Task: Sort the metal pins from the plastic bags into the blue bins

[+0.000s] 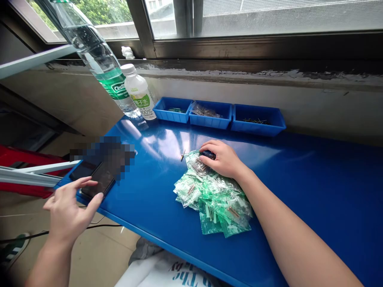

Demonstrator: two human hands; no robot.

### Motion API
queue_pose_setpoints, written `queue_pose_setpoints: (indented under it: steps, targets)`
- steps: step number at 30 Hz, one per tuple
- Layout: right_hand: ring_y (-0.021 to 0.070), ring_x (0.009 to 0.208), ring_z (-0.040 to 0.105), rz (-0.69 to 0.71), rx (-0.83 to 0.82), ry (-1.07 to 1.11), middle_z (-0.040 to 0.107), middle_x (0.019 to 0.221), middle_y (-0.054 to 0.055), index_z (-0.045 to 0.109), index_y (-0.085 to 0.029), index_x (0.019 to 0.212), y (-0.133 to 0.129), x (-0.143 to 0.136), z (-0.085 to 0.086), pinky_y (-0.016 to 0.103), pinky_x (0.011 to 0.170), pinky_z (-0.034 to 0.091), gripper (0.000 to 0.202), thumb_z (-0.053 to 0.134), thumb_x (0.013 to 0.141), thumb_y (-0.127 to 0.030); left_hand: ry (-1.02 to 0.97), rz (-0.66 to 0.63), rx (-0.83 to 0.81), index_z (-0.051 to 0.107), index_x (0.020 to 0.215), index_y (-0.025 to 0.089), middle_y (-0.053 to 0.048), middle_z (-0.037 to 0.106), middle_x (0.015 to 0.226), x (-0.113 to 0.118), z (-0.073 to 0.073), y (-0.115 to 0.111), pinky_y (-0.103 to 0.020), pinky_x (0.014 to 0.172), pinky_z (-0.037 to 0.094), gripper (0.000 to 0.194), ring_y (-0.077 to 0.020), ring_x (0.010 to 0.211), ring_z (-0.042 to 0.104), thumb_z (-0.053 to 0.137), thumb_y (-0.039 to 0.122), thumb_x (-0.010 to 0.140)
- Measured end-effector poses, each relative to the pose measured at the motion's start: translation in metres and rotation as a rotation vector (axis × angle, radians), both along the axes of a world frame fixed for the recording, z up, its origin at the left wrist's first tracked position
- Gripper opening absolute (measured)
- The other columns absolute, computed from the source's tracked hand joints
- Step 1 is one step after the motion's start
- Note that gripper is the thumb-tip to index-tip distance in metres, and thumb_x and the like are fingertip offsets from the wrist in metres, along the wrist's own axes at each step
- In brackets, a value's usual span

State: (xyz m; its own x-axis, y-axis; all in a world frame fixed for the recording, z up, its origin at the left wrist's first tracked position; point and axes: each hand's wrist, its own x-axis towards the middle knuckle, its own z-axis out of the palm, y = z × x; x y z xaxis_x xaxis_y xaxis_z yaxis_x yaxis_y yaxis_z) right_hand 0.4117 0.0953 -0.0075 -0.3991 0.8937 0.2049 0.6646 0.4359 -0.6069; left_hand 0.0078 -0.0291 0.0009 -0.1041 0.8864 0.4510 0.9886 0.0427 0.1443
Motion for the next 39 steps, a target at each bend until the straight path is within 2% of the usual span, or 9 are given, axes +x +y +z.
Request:
queue_pose_setpoints:
  steps: [8, 12, 15, 20, 26, 29, 35, 39]
  targets:
    - [0.0268, 0.104, 0.061, -0.005, -0.008, 0.005, 0.067, 0.112, 0.007, 0.069, -0.023, 0.099, 0.001, 0.001, -0.002, 0.040, 0.085, 0.050, 0.023, 0.059, 0.083, -0.036, 0.038, 0.141, -0.031, 0.055, 0.114, 0.021, -0.012, 0.063, 0.112, -0.016, -0.011, 0.004, -0.054, 0.094, 0.032, 0.047, -0.0372, 0.114, 0.048, 0.053, 0.049, 0.077]
    - [0.0264, 0.102, 0.061, -0.004, -0.008, 0.015, 0.067, 0.112, 0.007, 0.070, -0.023, 0.098, 0.001, 0.001, -0.002, 0.040, 0.085, 0.050, 0.023, 0.059, 0.083, -0.036, 0.026, 0.161, -0.031, 0.055, 0.115, 0.022, -0.013, 0.061, 0.115, -0.016, -0.011, 0.005, -0.055, 0.092, 0.034, 0.048, -0.0382, 0.114, 0.048, 0.053, 0.051, 0.077]
    - [0.0261, 0.103, 0.061, -0.005, -0.010, 0.014, 0.067, 0.112, 0.007, 0.070, -0.023, 0.098, 0.001, 0.001, -0.002, 0.040, 0.085, 0.050, 0.022, 0.058, 0.083, -0.036, 0.012, 0.105, 0.028, 0.054, 0.115, 0.022, -0.012, 0.061, 0.115, -0.011, -0.008, 0.003, -0.052, 0.093, 0.035, 0.046, -0.0362, 0.113, 0.050, 0.053, 0.049, 0.078]
    - [0.0259, 0.101, 0.062, -0.009, -0.010, 0.019, 0.068, 0.111, 0.007, 0.070, -0.022, 0.096, 0.000, 0.000, 0.000, 0.040, 0.085, 0.050, 0.022, 0.059, 0.082, -0.035, -0.035, -0.157, 0.037, 0.053, 0.114, 0.024, -0.007, 0.066, 0.102, -0.007, -0.005, 0.000, -0.047, 0.095, 0.035, 0.041, -0.0299, 0.105, 0.056, 0.056, 0.042, 0.077]
    - [0.0265, 0.101, 0.062, -0.004, 0.001, 0.030, 0.068, 0.110, 0.008, 0.070, -0.023, 0.095, 0.000, 0.000, 0.000, 0.041, 0.085, 0.051, 0.021, 0.058, 0.082, -0.035, 0.032, -0.009, -0.013, 0.053, 0.113, 0.025, -0.010, 0.064, 0.108, -0.014, -0.006, 0.002, -0.051, 0.094, 0.033, 0.039, -0.0343, 0.111, 0.052, 0.052, 0.045, 0.080]
    - [0.0270, 0.100, 0.062, 0.002, 0.007, 0.036, 0.068, 0.110, 0.008, 0.070, -0.023, 0.095, 0.000, 0.000, 0.000, 0.042, 0.085, 0.051, 0.022, 0.058, 0.082, -0.035, 0.036, 0.024, 0.009, 0.052, 0.113, 0.025, -0.011, 0.062, 0.112, -0.016, -0.006, 0.001, -0.052, 0.094, 0.034, 0.040, -0.0349, 0.112, 0.051, 0.052, 0.047, 0.080]
    - [0.0272, 0.102, 0.062, -0.008, -0.005, 0.026, 0.068, 0.110, 0.008, 0.071, -0.023, 0.096, 0.000, 0.001, 0.000, 0.041, 0.085, 0.051, 0.022, 0.059, 0.082, -0.035, -0.037, -0.142, 0.027, 0.055, 0.106, 0.026, -0.007, 0.066, 0.104, -0.015, -0.005, 0.000, -0.046, 0.091, 0.039, 0.034, -0.0286, 0.103, 0.059, 0.059, 0.039, 0.075]
    - [0.0272, 0.102, 0.062, -0.009, -0.011, 0.025, 0.068, 0.110, 0.008, 0.070, -0.023, 0.096, 0.000, 0.000, 0.000, 0.041, 0.085, 0.050, 0.022, 0.058, 0.082, -0.035, -0.022, -0.111, 0.007, 0.056, 0.105, 0.026, -0.006, 0.067, 0.102, -0.016, -0.007, 0.002, -0.046, 0.090, 0.039, 0.032, -0.0283, 0.101, 0.060, 0.059, 0.039, 0.075]
